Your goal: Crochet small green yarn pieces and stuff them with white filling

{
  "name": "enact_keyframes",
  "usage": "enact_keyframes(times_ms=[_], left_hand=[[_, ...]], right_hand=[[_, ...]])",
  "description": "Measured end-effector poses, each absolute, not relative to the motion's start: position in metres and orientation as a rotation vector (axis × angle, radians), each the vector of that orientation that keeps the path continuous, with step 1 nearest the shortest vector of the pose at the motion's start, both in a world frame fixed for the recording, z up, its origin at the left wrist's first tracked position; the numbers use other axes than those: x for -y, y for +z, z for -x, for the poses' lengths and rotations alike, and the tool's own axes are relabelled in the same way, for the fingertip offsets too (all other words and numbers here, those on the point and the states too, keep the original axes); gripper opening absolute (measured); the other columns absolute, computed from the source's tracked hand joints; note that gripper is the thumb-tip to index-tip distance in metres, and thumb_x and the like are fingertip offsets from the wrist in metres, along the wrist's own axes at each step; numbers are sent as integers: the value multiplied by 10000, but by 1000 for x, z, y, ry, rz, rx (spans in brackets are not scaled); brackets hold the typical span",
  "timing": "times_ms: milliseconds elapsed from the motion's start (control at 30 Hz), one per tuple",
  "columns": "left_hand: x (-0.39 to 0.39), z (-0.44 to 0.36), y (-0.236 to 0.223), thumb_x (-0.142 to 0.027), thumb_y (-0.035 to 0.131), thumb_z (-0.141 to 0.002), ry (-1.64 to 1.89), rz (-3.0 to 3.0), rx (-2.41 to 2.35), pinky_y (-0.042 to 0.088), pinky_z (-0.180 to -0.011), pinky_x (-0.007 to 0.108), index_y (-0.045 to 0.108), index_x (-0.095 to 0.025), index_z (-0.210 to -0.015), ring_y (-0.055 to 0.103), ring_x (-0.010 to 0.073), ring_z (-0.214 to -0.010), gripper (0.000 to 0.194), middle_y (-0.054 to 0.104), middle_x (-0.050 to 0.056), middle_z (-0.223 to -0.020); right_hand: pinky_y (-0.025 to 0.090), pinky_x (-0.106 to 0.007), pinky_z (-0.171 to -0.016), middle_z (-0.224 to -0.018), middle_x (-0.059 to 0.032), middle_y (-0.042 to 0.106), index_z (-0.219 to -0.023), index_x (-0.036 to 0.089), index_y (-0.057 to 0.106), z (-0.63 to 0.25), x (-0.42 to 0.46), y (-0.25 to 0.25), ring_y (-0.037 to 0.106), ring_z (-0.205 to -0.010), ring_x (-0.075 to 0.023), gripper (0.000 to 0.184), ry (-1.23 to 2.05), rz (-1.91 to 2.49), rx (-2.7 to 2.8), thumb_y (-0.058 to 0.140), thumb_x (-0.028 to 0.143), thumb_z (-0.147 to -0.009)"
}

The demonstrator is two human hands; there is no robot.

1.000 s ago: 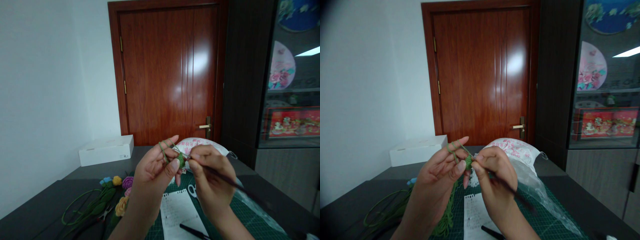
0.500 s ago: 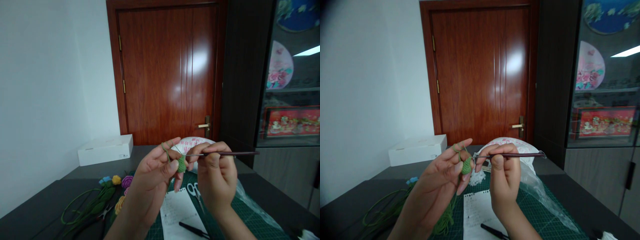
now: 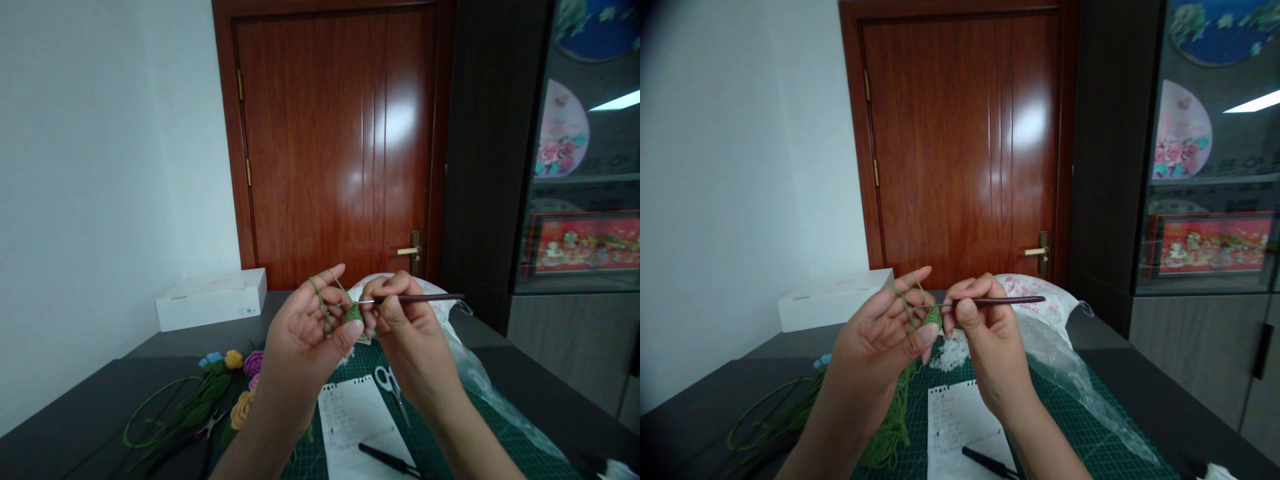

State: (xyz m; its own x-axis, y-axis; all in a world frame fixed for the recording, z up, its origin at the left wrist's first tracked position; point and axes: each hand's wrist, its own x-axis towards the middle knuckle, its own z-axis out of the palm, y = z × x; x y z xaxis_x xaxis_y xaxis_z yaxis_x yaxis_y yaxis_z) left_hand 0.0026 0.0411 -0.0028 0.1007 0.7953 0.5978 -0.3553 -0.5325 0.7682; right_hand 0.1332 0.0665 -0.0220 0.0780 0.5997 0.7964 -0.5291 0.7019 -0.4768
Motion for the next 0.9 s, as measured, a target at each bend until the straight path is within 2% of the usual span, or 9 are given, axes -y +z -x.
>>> enact_keyframes(times_ms=[100,200,333,467,567,667,767,833,900], left_hand=[[-38,-6,-5,-120,848,-735,1637,-1527,-485,591,-837,287,675,-180,-1283,693,183,-933,579,730,51,-979],[-39,-8,-8,-129,873,-710,1630,-1538,-464,583,-928,310,692,-204,-1245,705,203,-1029,569,750,59,-1039],[-43,-4,-8,-158,900,-692,1545,-1503,-410,618,-776,296,675,-195,-1244,727,200,-902,597,746,80,-1076],[-38,1,-1,-255,774,-866,1378,-1447,-357,605,-665,309,666,-156,-1255,719,165,-703,416,749,136,-1138],[-37,2,2,-226,745,-890,1347,-1405,-329,598,-657,299,683,-144,-1224,708,157,-715,349,749,146,-1164],[-40,1,1,-182,796,-838,1327,-1376,-314,597,-630,277,678,-145,-1225,705,176,-782,406,757,134,-1109],[-41,1,0,-146,849,-772,1332,-1391,-332,599,-614,260,666,-161,-1235,701,181,-819,498,756,108,-1070],[-39,1,0,-134,865,-747,1380,-1415,-377,601,-628,248,671,-168,-1222,696,166,-817,514,750,89,-1054],[-37,0,0,-117,869,-733,1438,-1433,-419,606,-672,239,689,-171,-1192,697,159,-845,496,743,69,-1028]], right_hand=[[558,-308,-792,-945,-18,714,-924,231,664,-131,-65,-25,686,-892,-167,62,556,90,1269,705,269,-951],[580,-331,-791,-870,-12,720,-936,236,669,-130,-62,-26,708,-855,-177,43,492,131,1255,680,262,-968],[589,-306,-744,-882,-16,726,-921,228,650,-131,-63,-26,703,-817,-162,91,624,115,1213,690,298,-964],[559,-228,-575,-879,-2,714,-911,236,614,-131,-66,-25,670,-739,-137,152,816,49,1139,724,339,-937],[464,-163,-412,-856,12,691,-922,248,594,-130,-67,-25,637,-668,-127,170,922,29,1123,719,362,-936],[423,-153,-351,-851,17,683,-937,259,590,-130,-67,-25,613,-630,-129,153,946,14,1169,687,376,-956],[510,-198,-446,-859,8,693,-930,255,604,-130,-67,-25,643,-707,-146,159,884,22,1203,688,388,-956],[573,-251,-599,-860,5,702,-920,247,619,-131,-68,-25,670,-773,-151,169,818,41,1204,700,392,-951],[578,-283,-726,-860,2,710,-915,239,635,-131,-68,-26,689,-834,-155,170,761,65,1191,713,387,-945]])
